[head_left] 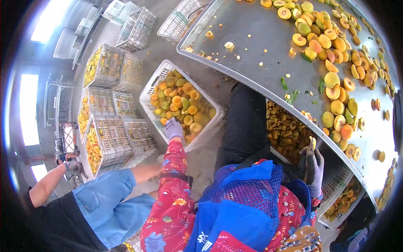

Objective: Sorting and pitting apricots using a handheld pitting tool on a large processing table.

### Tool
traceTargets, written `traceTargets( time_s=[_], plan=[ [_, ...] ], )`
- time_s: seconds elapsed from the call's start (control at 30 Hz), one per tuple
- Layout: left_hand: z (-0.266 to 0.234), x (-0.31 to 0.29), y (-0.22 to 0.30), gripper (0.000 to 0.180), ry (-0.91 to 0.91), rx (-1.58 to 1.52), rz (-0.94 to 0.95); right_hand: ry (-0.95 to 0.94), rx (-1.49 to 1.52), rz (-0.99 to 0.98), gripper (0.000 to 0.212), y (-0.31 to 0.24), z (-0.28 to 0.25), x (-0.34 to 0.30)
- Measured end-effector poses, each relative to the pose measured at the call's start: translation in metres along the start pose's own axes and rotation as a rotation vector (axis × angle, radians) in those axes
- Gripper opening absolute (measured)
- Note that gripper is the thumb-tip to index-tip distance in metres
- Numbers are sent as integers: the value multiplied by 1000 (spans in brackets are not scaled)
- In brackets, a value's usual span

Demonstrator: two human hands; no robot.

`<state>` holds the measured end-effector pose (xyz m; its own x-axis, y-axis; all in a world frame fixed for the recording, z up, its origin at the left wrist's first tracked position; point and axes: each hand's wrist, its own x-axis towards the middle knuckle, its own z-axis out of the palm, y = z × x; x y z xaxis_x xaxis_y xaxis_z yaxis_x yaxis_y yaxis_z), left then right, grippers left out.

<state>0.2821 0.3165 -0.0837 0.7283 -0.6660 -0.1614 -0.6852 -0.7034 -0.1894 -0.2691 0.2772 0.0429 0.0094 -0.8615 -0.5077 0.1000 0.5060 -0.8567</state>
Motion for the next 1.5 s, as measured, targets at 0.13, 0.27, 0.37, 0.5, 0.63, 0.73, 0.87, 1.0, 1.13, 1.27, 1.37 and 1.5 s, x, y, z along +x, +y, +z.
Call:
traceTargets(
  time_s=[0.13,0.27,0.37,0.5,0.63,0.73,0.87,1.0,1.13,1.27,1.37,1.5],
  plan=[
    [-40,1,38,31,13,-337,221,-214,554,171,27,31,-34,34],
    [-116,-38,145,29,19,-694,647,10,91,128,31,49,-47,29],
    [-194,-89,247,29,-43,-832,926,-23,130,228,37,7,-32,12],
    [-222,-146,388,32,28,-698,1316,85,-542,-18,48,84,-77,24],
    [-222,-193,516,46,30,-340,1328,130,-566,-98,41,41,-69,-8],
    [-172,-163,563,41,267,-269,1283,183,-528,-205,32,24,-67,-21],
    [-188,-127,536,55,4,-298,1413,247,-509,-195,29,31,-69,-30],
    [-193,-134,477,52,-1235,-1320,965,249,-420,-224,22,-16,-58,-31],
    [-184,-154,402,51,-1604,-1662,744,237,-547,-568,17,-53,-30,-20],
    [-213,-199,359,48,-200,-902,1627,187,-747,-613,20,-65,-8,-19],
    [-182,-205,350,43,-735,-1213,1310,188,-759,-528,25,-62,5,-22],
    [-208,-224,338,44,-406,-1024,1500,212,-779,-509,25,-54,13,-27]
  ],
)
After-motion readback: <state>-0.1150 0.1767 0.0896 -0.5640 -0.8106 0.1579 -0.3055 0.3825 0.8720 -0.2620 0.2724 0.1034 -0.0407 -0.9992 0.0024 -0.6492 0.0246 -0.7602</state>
